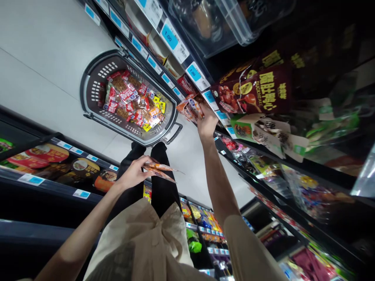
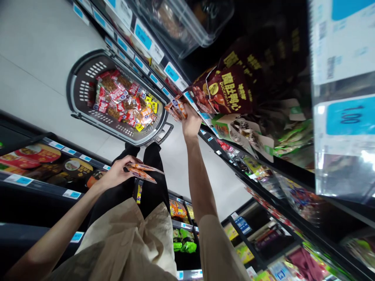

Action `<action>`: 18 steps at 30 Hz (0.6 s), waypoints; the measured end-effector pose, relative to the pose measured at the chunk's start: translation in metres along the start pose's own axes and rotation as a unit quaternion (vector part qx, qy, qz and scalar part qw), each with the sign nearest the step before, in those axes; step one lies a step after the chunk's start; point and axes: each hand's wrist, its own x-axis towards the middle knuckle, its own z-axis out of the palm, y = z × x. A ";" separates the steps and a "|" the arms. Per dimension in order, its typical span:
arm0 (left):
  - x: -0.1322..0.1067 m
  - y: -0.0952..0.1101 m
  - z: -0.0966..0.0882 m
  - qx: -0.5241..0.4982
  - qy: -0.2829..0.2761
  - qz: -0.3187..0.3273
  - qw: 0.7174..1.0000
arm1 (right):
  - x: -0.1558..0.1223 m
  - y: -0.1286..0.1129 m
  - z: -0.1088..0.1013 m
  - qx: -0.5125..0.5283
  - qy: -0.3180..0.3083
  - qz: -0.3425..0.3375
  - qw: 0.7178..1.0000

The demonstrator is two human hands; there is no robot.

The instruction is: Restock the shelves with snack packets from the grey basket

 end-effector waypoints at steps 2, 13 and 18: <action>-0.001 -0.002 0.000 -0.003 -0.001 -0.006 1.000 | 0.007 0.003 0.007 0.018 0.001 0.029 0.999; -0.001 -0.010 0.003 -0.006 -0.003 -0.035 0.999 | 0.031 0.038 0.042 0.071 0.092 0.211 0.971; 0.000 -0.010 0.008 0.000 0.002 -0.042 0.999 | 0.040 0.052 0.059 0.015 0.036 0.148 0.988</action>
